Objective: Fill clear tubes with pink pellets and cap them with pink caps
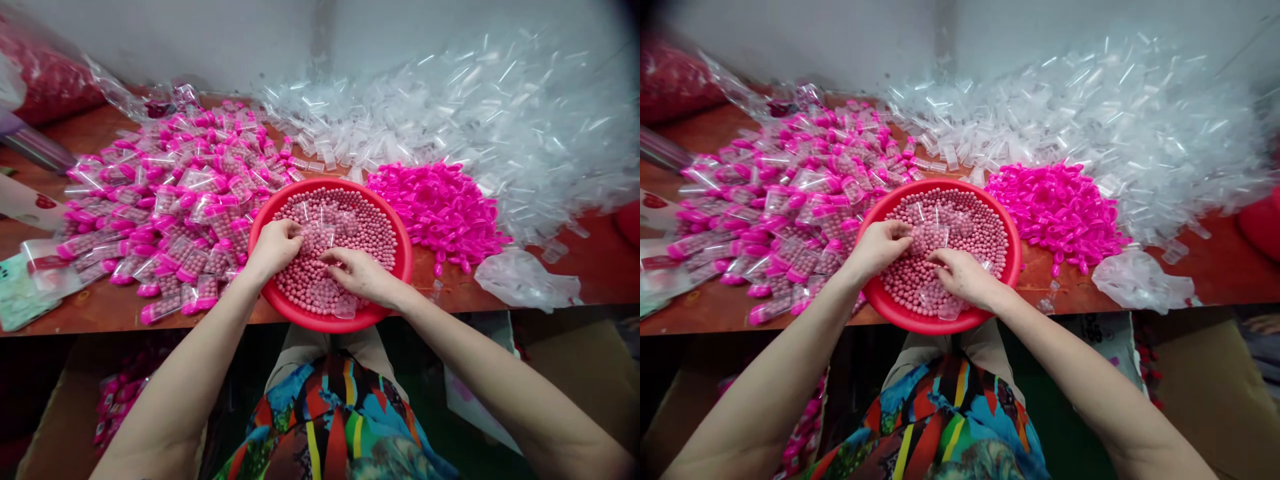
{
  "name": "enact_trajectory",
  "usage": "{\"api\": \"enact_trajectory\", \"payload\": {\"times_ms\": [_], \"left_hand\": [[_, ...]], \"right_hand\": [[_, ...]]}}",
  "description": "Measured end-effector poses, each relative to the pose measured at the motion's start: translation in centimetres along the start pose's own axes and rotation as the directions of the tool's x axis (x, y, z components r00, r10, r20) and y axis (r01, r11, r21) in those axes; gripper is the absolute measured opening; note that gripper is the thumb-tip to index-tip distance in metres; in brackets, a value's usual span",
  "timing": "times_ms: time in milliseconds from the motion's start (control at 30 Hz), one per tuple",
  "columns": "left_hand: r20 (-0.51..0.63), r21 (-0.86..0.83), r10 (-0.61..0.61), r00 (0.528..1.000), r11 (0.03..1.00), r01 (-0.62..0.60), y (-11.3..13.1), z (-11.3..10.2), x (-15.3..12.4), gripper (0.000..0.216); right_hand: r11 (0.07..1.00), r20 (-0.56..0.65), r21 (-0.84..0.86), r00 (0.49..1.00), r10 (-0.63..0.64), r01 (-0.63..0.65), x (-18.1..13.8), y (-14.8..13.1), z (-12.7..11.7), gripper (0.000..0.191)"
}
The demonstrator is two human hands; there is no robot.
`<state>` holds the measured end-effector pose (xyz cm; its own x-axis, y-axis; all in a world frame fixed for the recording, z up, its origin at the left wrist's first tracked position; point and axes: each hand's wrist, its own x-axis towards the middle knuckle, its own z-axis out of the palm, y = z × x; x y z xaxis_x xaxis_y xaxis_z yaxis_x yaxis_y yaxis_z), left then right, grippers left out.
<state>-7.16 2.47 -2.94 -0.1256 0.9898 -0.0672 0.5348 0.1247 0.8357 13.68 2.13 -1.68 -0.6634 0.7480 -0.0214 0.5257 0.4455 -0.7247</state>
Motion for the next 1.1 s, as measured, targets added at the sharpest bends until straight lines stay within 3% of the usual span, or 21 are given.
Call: {"api": "enact_trajectory", "payload": {"times_ms": [100,233,367,533,667,767,900,1000,1100], "left_hand": [[-0.006,0.14,0.053,0.999,0.989,-0.052,-0.1,0.4,0.3,0.023],[0.01,0.243,0.079,0.997,0.967,-0.079,0.1,0.8,0.1,0.017],[0.038,0.271,0.08,0.996,0.959,-0.087,0.4,0.9,-0.1,0.016],[0.018,0.26,0.076,0.997,0.962,-0.078,0.6,0.7,-0.2,0.019],[0.015,0.236,0.07,0.997,0.969,-0.072,0.6,0.5,-0.4,0.023],[0.016,0.221,0.073,0.997,0.972,-0.074,0.4,0.7,-0.3,0.026],[-0.019,0.199,0.073,0.997,0.978,-0.067,0.3,0.8,-0.4,0.031],[-0.041,0.125,0.08,0.996,0.989,-0.074,0.5,0.7,-0.7,0.028],[-0.07,0.05,0.082,0.994,0.996,-0.079,0.6,0.5,-0.8,0.026]], "right_hand": [[0.989,-0.031,-0.129,0.997,-0.073,0.069,-0.8,1.1,-0.8,0.024],[0.916,-0.011,-0.395,0.997,-0.078,0.067,-2.2,2.8,-3.1,0.028],[0.89,0.076,-0.445,0.995,-0.068,0.095,-3.1,3.1,-4.5,0.037],[0.848,0.251,-0.511,0.968,-0.009,0.14,-2.8,1.8,-3.2,0.036],[0.803,0.227,-0.584,0.974,0.018,0.122,-2.6,0.6,-2.3,0.031],[0.835,0.245,-0.506,0.964,-0.102,0.217,-2.2,-0.4,-1.4,0.037],[0.839,0.359,-0.426,0.915,-0.185,0.337,-1.1,-1.2,0.0,0.025],[0.825,0.379,-0.453,0.911,-0.164,0.337,-0.2,-1.2,0.1,0.023],[0.759,0.306,-0.597,0.948,-0.084,0.26,0.7,-1.2,0.2,0.02]]}}
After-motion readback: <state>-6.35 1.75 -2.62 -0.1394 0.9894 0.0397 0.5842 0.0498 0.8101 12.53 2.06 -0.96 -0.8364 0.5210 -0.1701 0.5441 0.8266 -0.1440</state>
